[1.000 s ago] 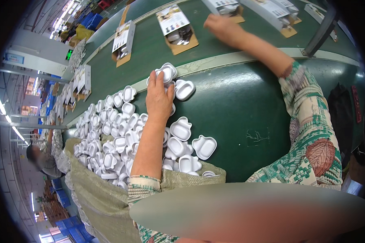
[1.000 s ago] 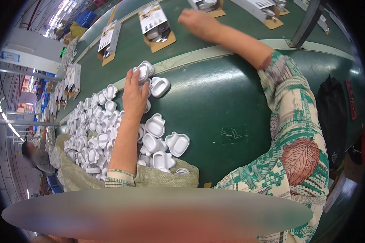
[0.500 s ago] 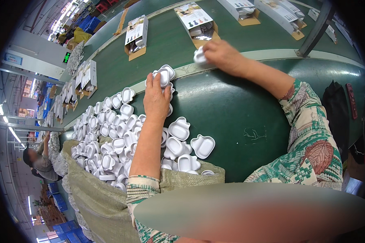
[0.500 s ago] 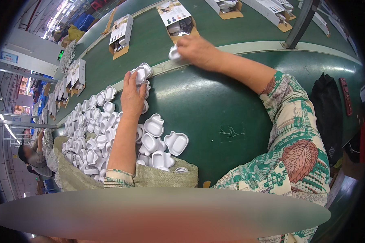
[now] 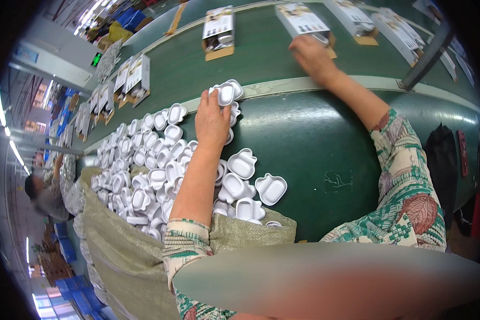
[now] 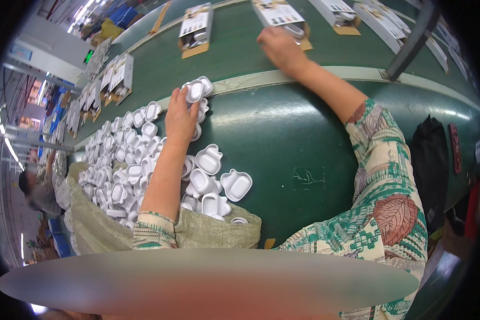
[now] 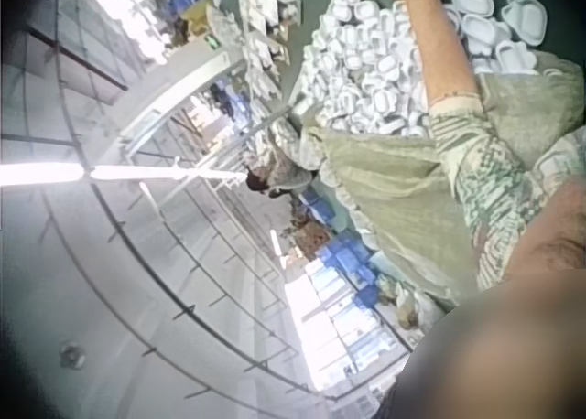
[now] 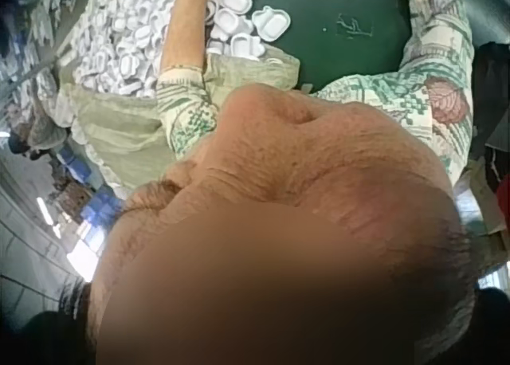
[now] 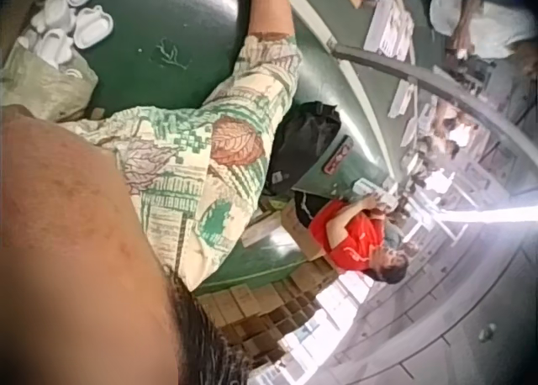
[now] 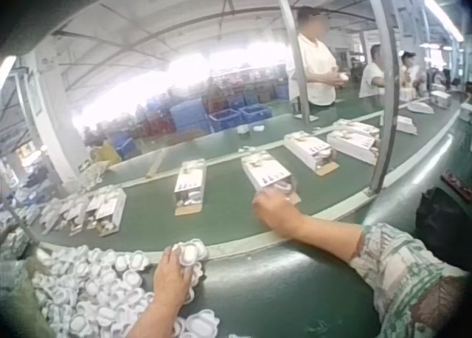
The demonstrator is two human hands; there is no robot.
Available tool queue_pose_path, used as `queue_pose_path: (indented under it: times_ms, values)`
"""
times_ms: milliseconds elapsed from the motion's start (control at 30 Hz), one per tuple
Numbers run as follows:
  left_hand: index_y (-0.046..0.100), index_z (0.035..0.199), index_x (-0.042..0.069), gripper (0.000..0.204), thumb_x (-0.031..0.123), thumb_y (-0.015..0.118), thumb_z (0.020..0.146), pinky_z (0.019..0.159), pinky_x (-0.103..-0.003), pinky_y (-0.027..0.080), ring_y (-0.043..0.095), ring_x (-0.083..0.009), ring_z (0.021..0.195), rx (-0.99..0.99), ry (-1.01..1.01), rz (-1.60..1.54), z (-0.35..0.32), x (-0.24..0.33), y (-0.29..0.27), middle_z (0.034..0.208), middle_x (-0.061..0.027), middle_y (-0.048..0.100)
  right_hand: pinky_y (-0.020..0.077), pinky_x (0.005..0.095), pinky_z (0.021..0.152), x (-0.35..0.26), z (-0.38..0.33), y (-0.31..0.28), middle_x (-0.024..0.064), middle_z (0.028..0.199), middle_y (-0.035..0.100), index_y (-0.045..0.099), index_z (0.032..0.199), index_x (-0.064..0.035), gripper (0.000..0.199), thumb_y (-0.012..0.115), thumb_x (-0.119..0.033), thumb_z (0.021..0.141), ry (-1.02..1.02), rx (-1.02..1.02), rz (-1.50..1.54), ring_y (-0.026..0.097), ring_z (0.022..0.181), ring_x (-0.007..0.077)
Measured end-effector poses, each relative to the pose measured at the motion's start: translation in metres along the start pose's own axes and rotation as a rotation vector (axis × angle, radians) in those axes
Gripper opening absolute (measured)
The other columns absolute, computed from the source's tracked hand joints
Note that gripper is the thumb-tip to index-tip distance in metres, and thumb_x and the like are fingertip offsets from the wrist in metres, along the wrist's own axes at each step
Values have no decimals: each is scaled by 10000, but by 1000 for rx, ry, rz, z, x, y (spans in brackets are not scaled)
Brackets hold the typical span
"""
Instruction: The person packages small white plastic pieces by picking them from a pile by hand and placing them into open boxes moving along a conveyor belt.
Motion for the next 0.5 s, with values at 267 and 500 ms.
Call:
queue_pose_path:
  times_ms: [267,500]
  values:
    - [508,1185,34,434,193,648,807,886,-440,450,539,-370,1069,-39,-53,29,-2,-2,1,1216,-225,515,450,356,812,-116,28,74,77,954,565,573,853,-53,141,607,-163,772,-275,-334,60,541,954,245]
    - [533,1165,19,403,208,623,820,845,-431,456,544,-333,1046,-142,-169,105,0,-3,-8,1151,-158,556,436,363,793,-81,23,62,80,936,557,573,853,-60,108,525,-126,782,-268,-256,-38,534,933,244]
Point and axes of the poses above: each hand's wrist, its own z-axis towards the middle knuckle, its own y-axis out of the palm, x = y × z, the point moved 2 cm from there along z, towards the middle knuckle
